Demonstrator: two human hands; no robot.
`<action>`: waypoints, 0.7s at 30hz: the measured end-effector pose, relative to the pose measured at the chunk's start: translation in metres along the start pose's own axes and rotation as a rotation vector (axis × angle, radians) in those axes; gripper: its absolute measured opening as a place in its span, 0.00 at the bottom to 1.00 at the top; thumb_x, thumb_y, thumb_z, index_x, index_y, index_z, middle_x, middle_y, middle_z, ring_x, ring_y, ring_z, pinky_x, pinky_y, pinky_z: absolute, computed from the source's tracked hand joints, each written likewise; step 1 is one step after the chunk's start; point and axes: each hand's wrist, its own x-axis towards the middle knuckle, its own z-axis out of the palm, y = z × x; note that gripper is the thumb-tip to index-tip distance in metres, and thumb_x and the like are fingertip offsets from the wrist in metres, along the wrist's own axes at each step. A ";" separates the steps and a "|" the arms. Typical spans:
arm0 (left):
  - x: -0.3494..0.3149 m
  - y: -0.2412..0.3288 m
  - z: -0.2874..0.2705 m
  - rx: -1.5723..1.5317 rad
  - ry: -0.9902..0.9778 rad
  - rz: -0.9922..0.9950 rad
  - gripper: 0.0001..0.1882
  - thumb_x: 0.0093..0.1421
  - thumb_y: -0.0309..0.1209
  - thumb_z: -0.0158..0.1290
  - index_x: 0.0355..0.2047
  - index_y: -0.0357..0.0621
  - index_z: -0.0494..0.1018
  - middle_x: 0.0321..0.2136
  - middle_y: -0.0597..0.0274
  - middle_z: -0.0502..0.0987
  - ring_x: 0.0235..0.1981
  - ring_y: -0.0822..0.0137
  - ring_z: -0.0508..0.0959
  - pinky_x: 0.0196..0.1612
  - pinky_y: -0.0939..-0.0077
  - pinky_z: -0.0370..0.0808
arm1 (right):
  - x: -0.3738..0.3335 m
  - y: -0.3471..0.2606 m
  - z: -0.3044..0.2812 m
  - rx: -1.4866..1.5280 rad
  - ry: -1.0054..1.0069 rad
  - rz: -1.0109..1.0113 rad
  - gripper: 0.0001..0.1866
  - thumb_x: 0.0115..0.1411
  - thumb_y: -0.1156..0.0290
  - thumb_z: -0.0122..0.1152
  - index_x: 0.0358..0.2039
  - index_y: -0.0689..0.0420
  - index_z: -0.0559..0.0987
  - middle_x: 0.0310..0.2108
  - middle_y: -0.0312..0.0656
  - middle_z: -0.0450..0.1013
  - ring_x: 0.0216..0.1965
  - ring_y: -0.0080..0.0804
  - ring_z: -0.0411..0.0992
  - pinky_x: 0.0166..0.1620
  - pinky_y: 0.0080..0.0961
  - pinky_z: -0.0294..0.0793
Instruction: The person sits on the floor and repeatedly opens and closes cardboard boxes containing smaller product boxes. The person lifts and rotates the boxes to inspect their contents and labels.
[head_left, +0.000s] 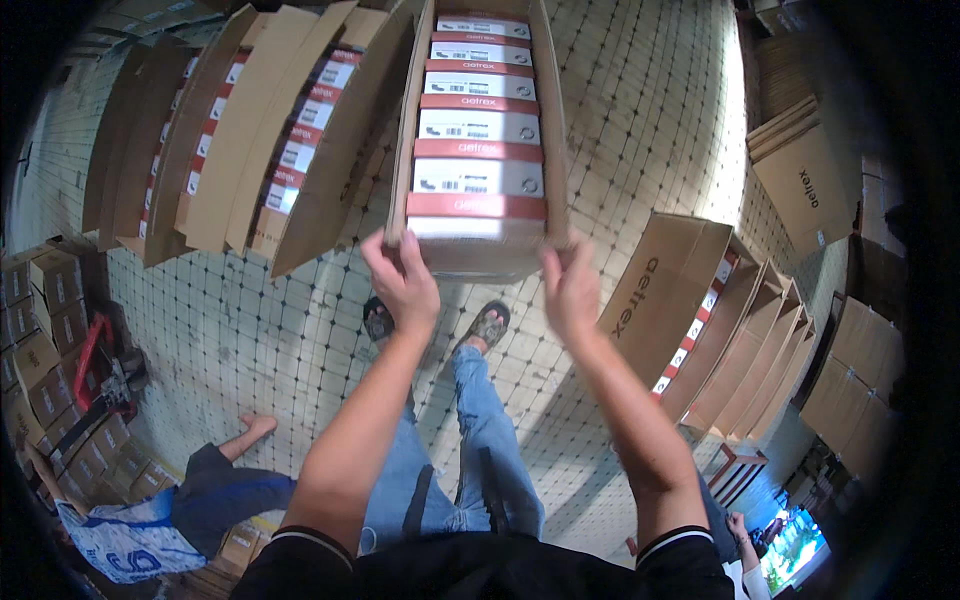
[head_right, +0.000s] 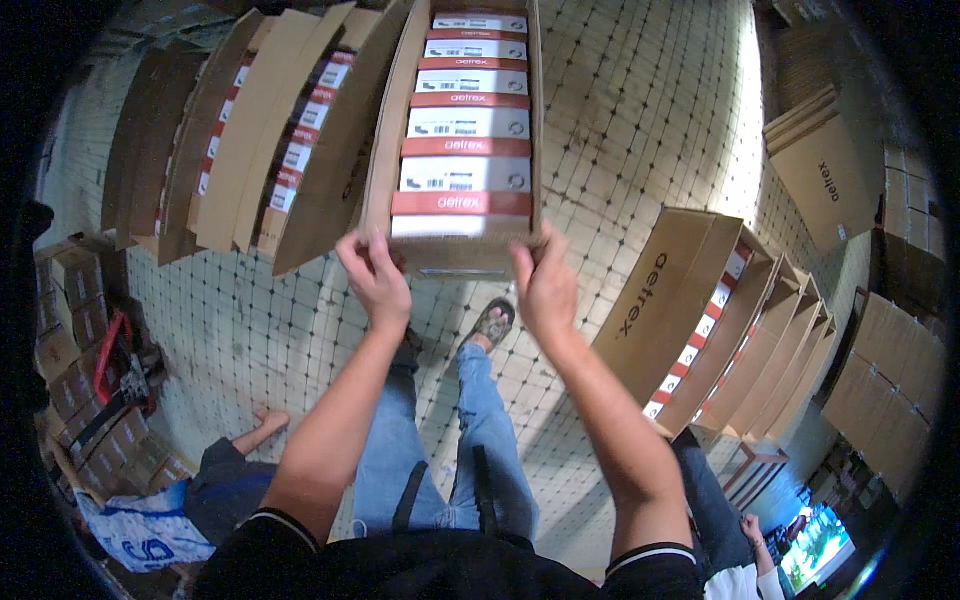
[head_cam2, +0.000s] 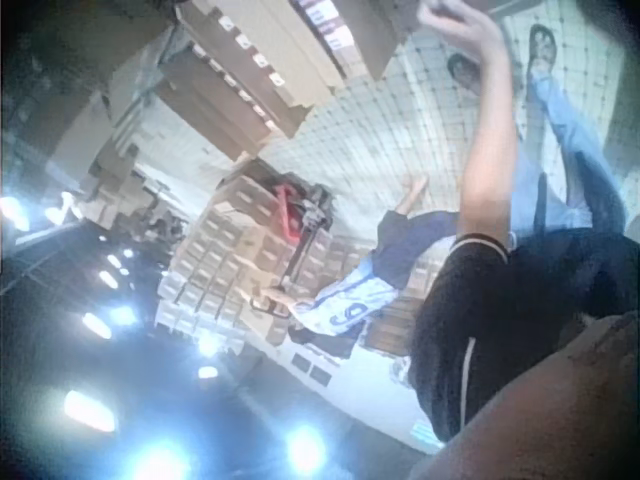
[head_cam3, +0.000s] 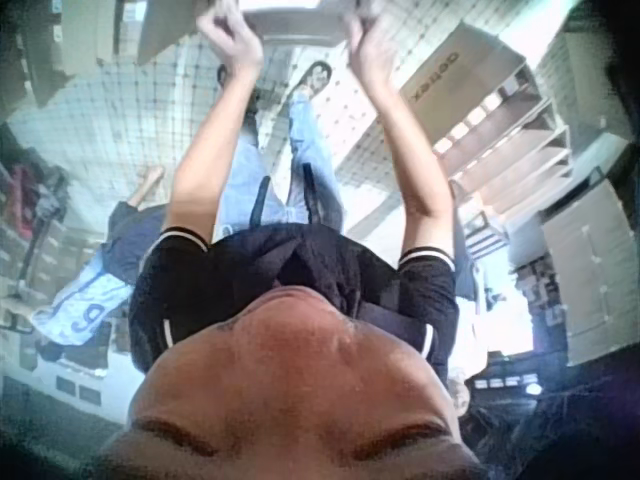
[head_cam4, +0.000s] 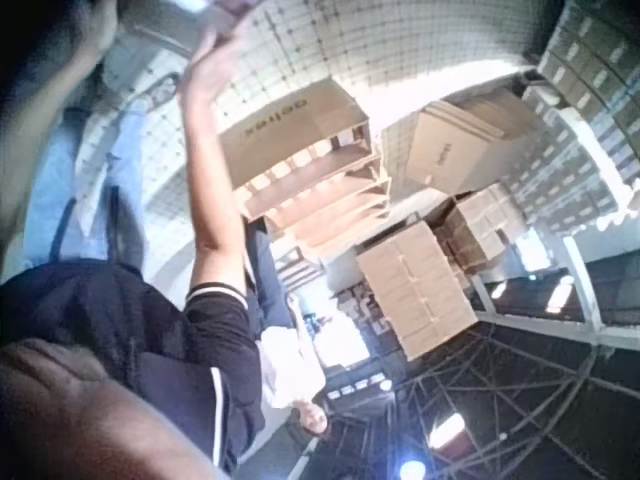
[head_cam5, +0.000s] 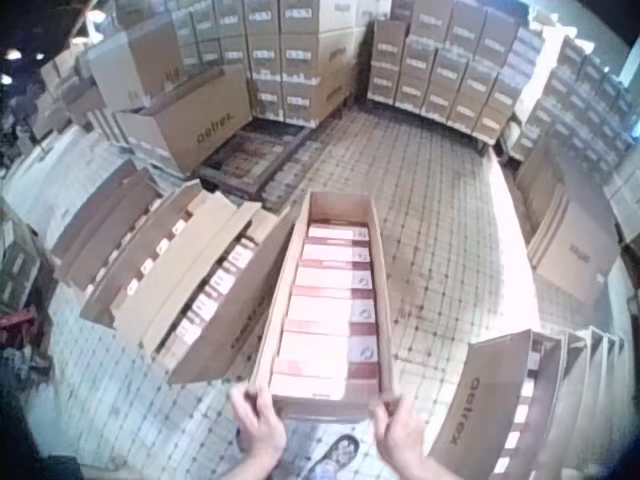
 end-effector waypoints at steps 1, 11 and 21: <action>-0.024 -0.022 -0.011 0.074 0.004 -0.132 0.21 0.63 0.39 0.52 0.48 0.35 0.63 0.38 0.47 0.76 0.37 0.59 0.78 0.39 0.66 0.73 | -0.034 0.009 0.015 0.030 -0.052 0.028 0.21 0.63 0.62 0.57 0.50 0.60 0.66 0.30 0.53 0.76 0.30 0.54 0.76 0.31 0.43 0.74; -0.032 -0.161 -0.093 0.588 -0.450 -0.345 0.20 0.60 0.41 0.54 0.44 0.38 0.72 0.39 0.46 0.76 0.43 0.49 0.76 0.46 0.62 0.72 | -0.139 0.068 0.108 -0.125 0.040 0.419 0.27 0.59 0.59 0.60 0.53 0.64 0.69 0.46 0.56 0.69 0.52 0.51 0.66 0.53 0.39 0.66; -0.025 -0.173 -0.029 0.970 -0.265 -0.238 0.21 0.62 0.46 0.45 0.38 0.40 0.73 0.35 0.44 0.79 0.38 0.42 0.78 0.41 0.48 0.73 | -0.103 0.089 0.161 -0.219 -0.300 0.767 0.18 0.56 0.65 0.52 0.48 0.47 0.73 0.39 0.51 0.77 0.43 0.55 0.74 0.47 0.47 0.71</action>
